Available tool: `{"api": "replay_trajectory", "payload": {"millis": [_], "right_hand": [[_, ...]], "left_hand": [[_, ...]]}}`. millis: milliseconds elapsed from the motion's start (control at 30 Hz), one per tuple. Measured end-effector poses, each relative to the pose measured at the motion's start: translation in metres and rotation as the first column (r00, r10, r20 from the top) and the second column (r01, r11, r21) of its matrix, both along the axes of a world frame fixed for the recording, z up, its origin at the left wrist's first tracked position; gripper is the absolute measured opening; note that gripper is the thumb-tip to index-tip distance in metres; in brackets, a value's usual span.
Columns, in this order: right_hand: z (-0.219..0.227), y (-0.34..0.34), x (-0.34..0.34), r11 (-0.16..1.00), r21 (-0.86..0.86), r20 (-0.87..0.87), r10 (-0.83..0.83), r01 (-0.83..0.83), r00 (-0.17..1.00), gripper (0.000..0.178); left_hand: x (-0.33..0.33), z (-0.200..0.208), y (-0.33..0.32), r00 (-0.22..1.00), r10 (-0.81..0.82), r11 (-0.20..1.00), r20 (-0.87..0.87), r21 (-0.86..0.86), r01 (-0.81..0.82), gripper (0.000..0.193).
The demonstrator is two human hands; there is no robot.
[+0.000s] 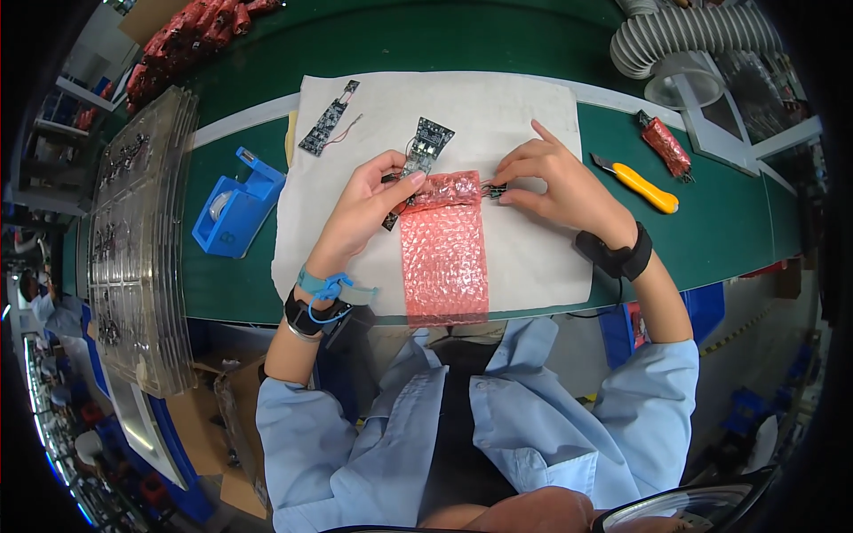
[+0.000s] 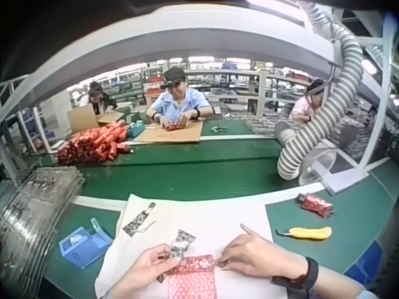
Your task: The person wraps circuit boards in bubble wrap by hand, securing each with tape from a dispenser. They pick up a board from a tray, roll it in the wrap, and apply tape before repeating the process.
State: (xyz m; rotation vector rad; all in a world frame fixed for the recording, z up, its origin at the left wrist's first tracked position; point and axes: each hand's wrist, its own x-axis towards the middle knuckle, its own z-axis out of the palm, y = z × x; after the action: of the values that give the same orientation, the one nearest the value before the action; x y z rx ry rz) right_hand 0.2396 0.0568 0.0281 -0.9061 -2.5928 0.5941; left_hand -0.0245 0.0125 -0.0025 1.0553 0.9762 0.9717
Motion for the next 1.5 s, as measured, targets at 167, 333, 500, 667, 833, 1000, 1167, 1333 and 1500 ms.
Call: {"api": "replay_trajectory", "payload": {"millis": [167,333,500,667,833,1000,1167,1333,1500], "right_hand": [[0.001,-0.003,0.000,1.000,0.010,0.004,-0.026,0.026,1.000,0.027],[-0.002,-0.004,-0.003,0.989,-0.122,0.041,-0.075,0.080,0.996,0.027],[0.001,0.001,-0.004,0.982,-0.181,0.105,-0.042,0.061,0.994,0.025],[-0.004,0.002,0.000,0.983,-0.176,0.010,-0.058,0.059,0.998,0.024],[0.006,0.002,-0.002,0.984,-0.172,0.099,-0.038,0.055,0.994,0.034],[0.020,0.004,-0.023,0.998,0.059,-0.204,0.024,-0.012,0.979,0.051],[0.020,0.012,-0.044,0.959,0.246,-0.133,0.176,-0.139,0.975,0.051],[0.019,0.019,-0.042,0.962,0.231,-0.056,0.161,-0.144,0.985,0.040],[0.024,0.016,-0.040,0.963,0.241,-0.083,0.142,-0.119,0.986,0.034]], "left_hand": [[-0.003,-0.003,0.003,1.000,0.000,1.000,-0.006,-0.006,0.000,0.018],[-0.002,-0.002,0.004,1.000,0.013,1.000,0.001,-0.025,-0.013,0.020],[-0.004,-0.003,0.006,1.000,0.019,0.999,0.015,-0.029,-0.019,0.021],[-0.004,-0.004,0.006,0.999,0.025,0.999,0.033,-0.033,-0.024,0.020],[-0.002,-0.002,0.005,0.999,0.023,0.999,0.034,-0.034,-0.022,0.020],[0.001,0.000,0.006,1.000,-0.013,1.000,-0.012,0.028,0.013,0.020],[0.002,0.004,0.006,0.997,-0.036,0.999,-0.070,0.034,0.039,0.019],[0.006,0.008,0.002,0.998,-0.025,0.999,-0.058,-0.022,0.024,0.025],[0.006,0.011,0.001,0.999,0.037,0.999,-0.036,-0.019,-0.038,0.040]]}}
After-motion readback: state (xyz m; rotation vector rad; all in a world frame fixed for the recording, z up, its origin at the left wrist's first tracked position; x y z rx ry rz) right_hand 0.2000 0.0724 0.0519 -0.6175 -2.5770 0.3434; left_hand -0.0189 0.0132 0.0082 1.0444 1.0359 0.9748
